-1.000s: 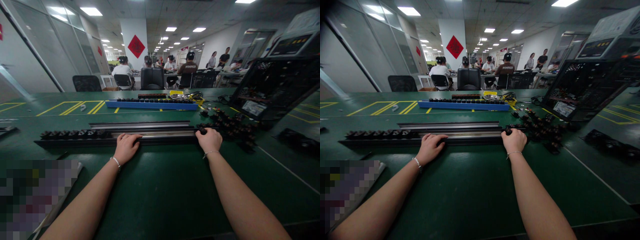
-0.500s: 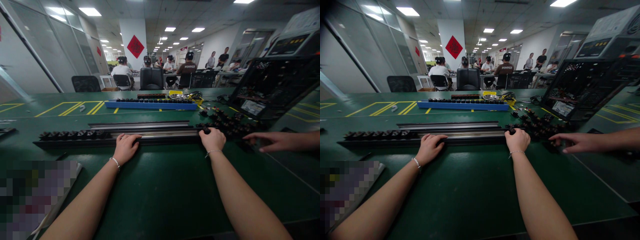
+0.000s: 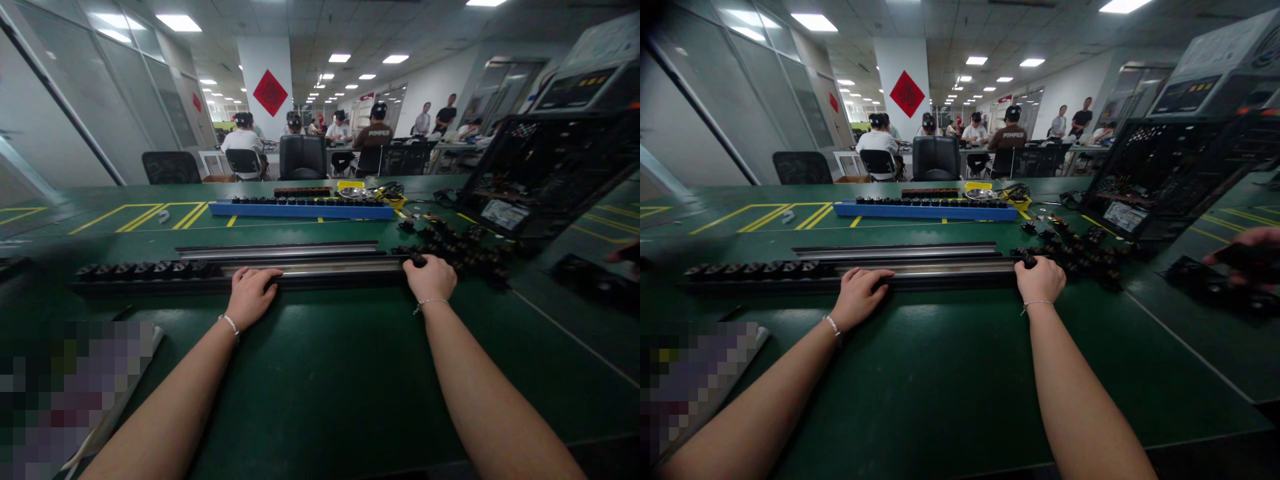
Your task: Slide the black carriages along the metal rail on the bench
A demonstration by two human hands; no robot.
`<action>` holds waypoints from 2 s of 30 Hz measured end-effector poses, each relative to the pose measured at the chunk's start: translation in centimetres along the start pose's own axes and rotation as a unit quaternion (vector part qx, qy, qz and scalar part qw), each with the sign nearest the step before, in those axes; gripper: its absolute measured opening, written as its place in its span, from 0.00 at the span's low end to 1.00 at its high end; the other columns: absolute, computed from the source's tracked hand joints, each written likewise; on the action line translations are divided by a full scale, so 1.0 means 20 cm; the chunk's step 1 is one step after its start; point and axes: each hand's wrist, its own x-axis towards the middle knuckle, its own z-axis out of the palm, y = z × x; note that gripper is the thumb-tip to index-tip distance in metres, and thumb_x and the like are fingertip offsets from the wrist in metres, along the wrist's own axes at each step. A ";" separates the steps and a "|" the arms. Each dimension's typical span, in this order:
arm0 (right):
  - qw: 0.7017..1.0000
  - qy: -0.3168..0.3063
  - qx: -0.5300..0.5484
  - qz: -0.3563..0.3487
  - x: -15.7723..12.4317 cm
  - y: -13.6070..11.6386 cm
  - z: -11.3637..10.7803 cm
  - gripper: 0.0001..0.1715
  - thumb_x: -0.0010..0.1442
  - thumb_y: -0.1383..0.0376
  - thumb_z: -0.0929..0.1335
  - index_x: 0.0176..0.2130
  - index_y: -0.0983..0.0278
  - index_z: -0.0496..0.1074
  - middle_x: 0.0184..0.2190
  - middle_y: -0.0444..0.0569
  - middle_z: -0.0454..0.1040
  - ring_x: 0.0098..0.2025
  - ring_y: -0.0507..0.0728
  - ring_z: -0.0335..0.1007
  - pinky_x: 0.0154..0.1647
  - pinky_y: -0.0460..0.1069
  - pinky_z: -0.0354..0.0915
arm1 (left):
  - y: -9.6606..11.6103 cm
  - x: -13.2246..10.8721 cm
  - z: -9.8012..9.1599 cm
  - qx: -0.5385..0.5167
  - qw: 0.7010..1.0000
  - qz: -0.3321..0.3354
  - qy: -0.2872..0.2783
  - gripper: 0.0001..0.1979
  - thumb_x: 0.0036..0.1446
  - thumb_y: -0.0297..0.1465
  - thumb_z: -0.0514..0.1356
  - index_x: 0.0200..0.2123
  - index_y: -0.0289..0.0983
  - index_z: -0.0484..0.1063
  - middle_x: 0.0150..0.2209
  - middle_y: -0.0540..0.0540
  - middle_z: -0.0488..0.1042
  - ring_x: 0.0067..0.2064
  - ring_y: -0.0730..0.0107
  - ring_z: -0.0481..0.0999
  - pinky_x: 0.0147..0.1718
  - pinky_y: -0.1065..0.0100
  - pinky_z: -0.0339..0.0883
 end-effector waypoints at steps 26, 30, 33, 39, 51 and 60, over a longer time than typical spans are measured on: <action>0.999 0.016 0.033 0.040 0.04 0.08 0.00 0.26 0.50 0.56 0.64 0.44 0.68 0.74 0.44 0.60 0.69 0.48 0.66 0.60 0.47 0.58 0.59 | 0.00 0.00 -0.01 -0.001 1.000 -0.003 -0.006 0.14 0.57 0.35 0.51 0.46 0.47 0.69 0.42 0.49 0.76 0.46 0.64 0.72 0.57 0.53 0.46; 0.997 0.008 0.040 0.062 0.05 0.09 -0.02 0.25 0.50 0.56 0.64 0.44 0.66 0.74 0.45 0.58 0.69 0.47 0.64 0.63 0.47 0.56 0.60 | 0.00 0.00 0.00 -0.002 1.000 -0.003 -0.008 0.14 0.57 0.35 0.51 0.46 0.47 0.69 0.43 0.50 0.76 0.47 0.64 0.72 0.57 0.53 0.47; 0.996 -0.005 0.051 0.080 0.05 0.09 -0.03 0.25 0.50 0.56 0.64 0.45 0.65 0.73 0.44 0.57 0.69 0.43 0.62 0.65 0.45 0.54 0.62 | 0.00 0.00 0.00 0.001 1.000 -0.002 -0.005 0.14 0.57 0.34 0.51 0.46 0.47 0.69 0.43 0.50 0.76 0.47 0.65 0.72 0.57 0.53 0.46; 0.994 -0.025 0.038 0.096 0.07 0.10 -0.04 0.25 0.51 0.54 0.63 0.45 0.64 0.73 0.41 0.56 0.71 0.41 0.62 0.67 0.40 0.54 0.63 | 0.00 0.00 0.00 -0.001 1.000 -0.004 -0.008 0.14 0.57 0.34 0.51 0.46 0.47 0.69 0.43 0.50 0.76 0.47 0.65 0.72 0.57 0.53 0.46; 0.994 -0.062 0.020 0.090 0.11 0.14 -0.06 0.28 0.51 0.53 0.63 0.49 0.61 0.69 0.43 0.55 0.72 0.42 0.63 0.68 0.40 0.55 0.64 | -0.01 0.00 0.01 -0.011 1.000 -0.007 0.003 0.13 0.57 0.34 0.52 0.44 0.47 0.70 0.43 0.50 0.77 0.46 0.66 0.72 0.57 0.53 0.46; 0.992 -0.024 0.053 0.108 0.15 0.21 -0.04 0.28 0.49 0.54 0.65 0.47 0.63 0.71 0.40 0.56 0.73 0.41 0.63 0.69 0.42 0.56 0.64 | 0.00 0.00 0.01 -0.007 1.000 -0.010 0.005 0.13 0.57 0.33 0.52 0.44 0.47 0.70 0.43 0.51 0.77 0.46 0.65 0.72 0.57 0.53 0.46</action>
